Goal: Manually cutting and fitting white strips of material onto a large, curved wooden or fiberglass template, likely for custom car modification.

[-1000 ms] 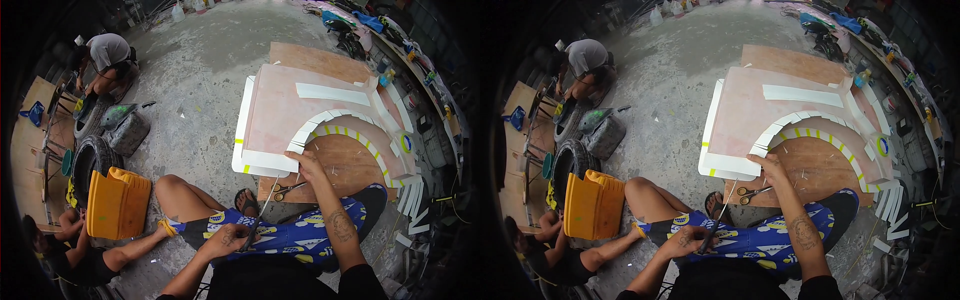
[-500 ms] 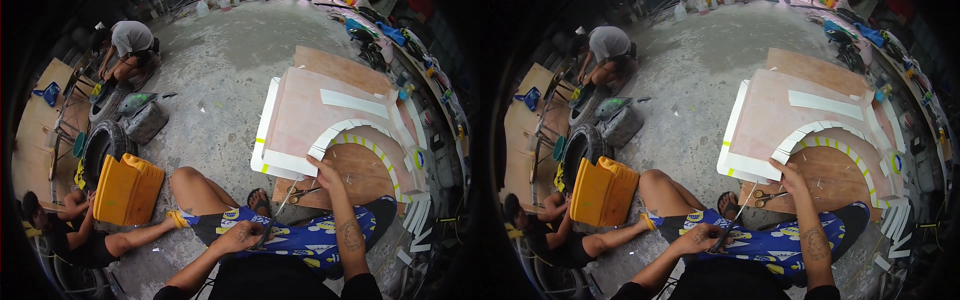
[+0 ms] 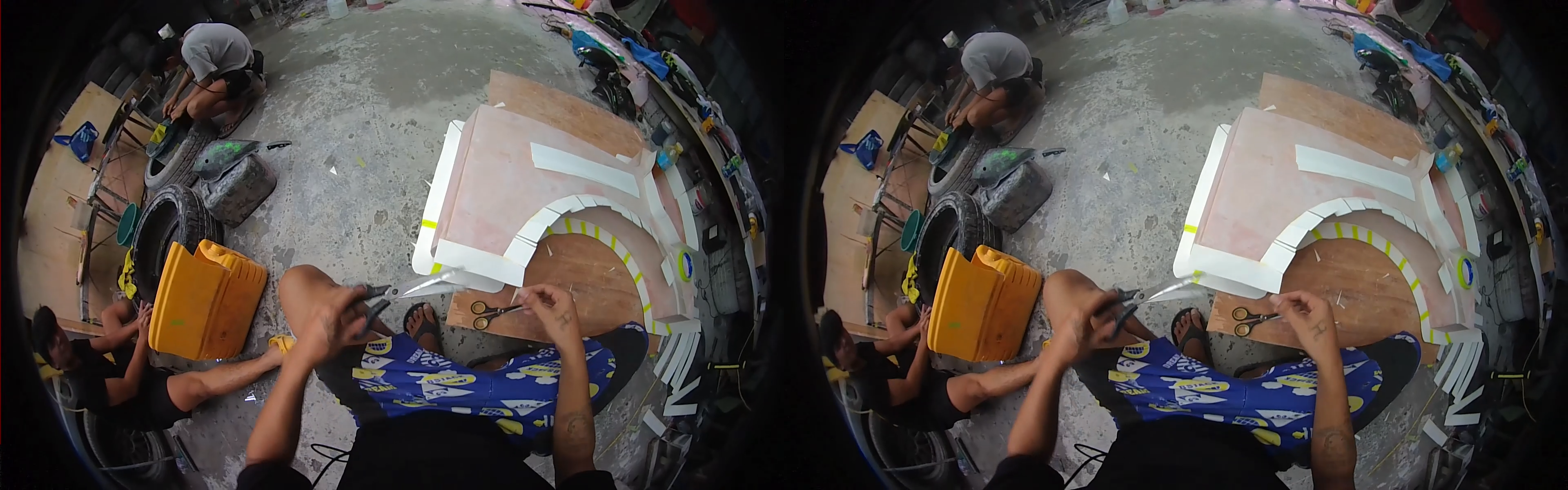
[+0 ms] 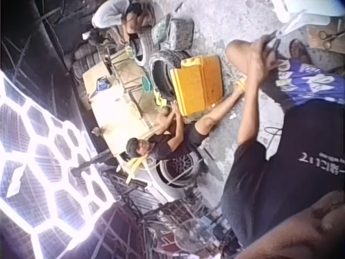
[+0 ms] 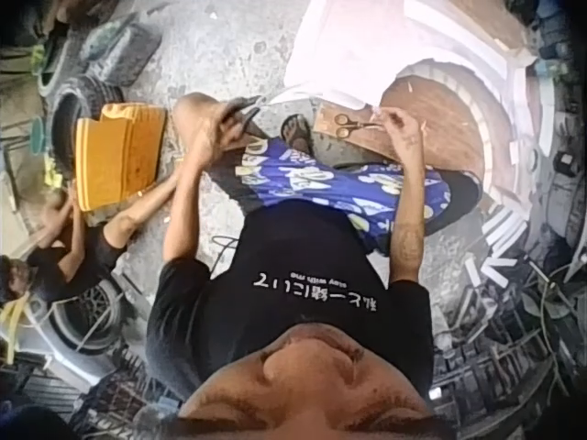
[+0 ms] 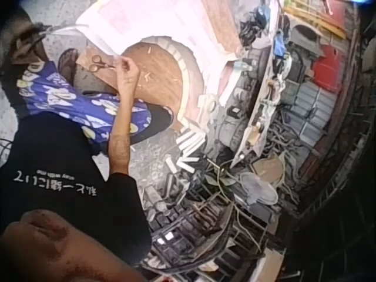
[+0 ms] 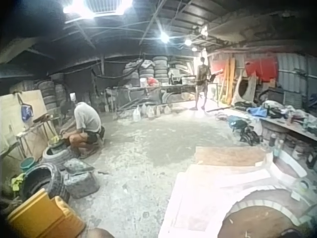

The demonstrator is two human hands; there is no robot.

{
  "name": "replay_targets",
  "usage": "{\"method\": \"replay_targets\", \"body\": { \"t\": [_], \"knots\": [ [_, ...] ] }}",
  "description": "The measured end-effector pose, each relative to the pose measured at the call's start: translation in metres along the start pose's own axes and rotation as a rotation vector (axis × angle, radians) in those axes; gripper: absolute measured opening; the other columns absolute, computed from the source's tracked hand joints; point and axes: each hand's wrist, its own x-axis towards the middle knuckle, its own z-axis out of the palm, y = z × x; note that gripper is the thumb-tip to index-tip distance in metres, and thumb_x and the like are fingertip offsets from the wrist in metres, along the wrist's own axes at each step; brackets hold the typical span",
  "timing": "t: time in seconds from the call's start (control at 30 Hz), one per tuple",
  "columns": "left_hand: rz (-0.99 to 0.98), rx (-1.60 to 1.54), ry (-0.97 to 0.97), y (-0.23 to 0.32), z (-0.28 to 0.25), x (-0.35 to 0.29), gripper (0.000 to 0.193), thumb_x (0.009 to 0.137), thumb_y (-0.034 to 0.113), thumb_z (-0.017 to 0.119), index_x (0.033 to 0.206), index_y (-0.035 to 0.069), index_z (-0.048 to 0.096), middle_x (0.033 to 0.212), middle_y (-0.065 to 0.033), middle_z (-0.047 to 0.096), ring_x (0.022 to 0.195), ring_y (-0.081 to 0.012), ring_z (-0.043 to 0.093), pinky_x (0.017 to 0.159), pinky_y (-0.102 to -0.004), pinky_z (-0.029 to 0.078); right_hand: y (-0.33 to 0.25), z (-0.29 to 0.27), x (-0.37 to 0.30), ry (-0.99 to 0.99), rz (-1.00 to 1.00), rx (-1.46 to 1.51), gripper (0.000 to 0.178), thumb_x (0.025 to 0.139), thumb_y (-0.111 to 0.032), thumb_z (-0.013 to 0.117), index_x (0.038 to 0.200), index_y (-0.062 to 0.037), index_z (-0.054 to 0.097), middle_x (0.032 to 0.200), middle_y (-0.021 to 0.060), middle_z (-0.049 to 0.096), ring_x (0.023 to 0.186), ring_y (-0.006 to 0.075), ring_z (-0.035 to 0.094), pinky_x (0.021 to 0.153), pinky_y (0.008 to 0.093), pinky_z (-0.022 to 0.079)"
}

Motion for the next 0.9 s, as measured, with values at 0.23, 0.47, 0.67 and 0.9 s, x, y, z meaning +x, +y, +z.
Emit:
{"method": "replay_targets", "body": {
  "t": [0.23,0.47,0.67,0.9],
  "knots": [
    [0.317,0.420,-0.184,-0.045,-0.006,0.079,0.041,0.070,0.010,0.073,0.109,0.007,0.059,0.108,-0.0081,0.064,0.102,-0.0273,0.059,0.086,-0.0390,0.044,0.013,0.073,-0.022,-0.350,0.034,-0.021,0.023,0.089,-0.009,0.066,0.107,0.0045,0.065,0.091,0.0069,0.069,0.077,0.0119,0.065,0.072,0.0248,0.053],
    [0.317,0.412,-0.215,-0.051,0.007,0.127,0.030,0.078,0.013,0.070,0.103,0.007,0.054,0.094,-0.0113,0.063,0.091,-0.0318,0.060,0.085,-0.0403,0.044,-0.048,0.068,0.050,-0.092,-0.711,-0.555,0.032,0.083,0.008,0.049,0.111,-0.0002,0.064,0.123,0.0185,0.058,0.118,0.0350,0.052,0.100,0.0374,0.043],
    [0.331,0.300,-0.182,-0.051,0.005,0.139,0.031,0.078,0.013,0.070,0.104,0.007,0.053,0.093,-0.0137,0.064,0.091,-0.0337,0.060,0.088,-0.0409,0.042,-0.049,0.080,0.145,-0.339,-0.888,-0.785,0.034,0.085,0.004,0.051,0.113,-0.0093,0.065,0.132,0.0107,0.055,0.135,0.0340,0.037,0.112,0.0474,0.030],
    [0.257,0.493,-0.216,-0.043,0.005,0.151,0.028,0.078,0.020,0.071,0.096,0.005,0.056,0.092,-0.0125,0.065,0.079,-0.0356,0.063,0.071,-0.0443,0.050,-0.052,0.074,0.164,-0.626,-0.578,-0.897,0.024,0.094,-0.024,0.055,0.113,-0.0213,0.068,0.142,0.0027,0.048,0.145,0.0297,0.019,0.117,0.0573,0.007]
  ]
}}
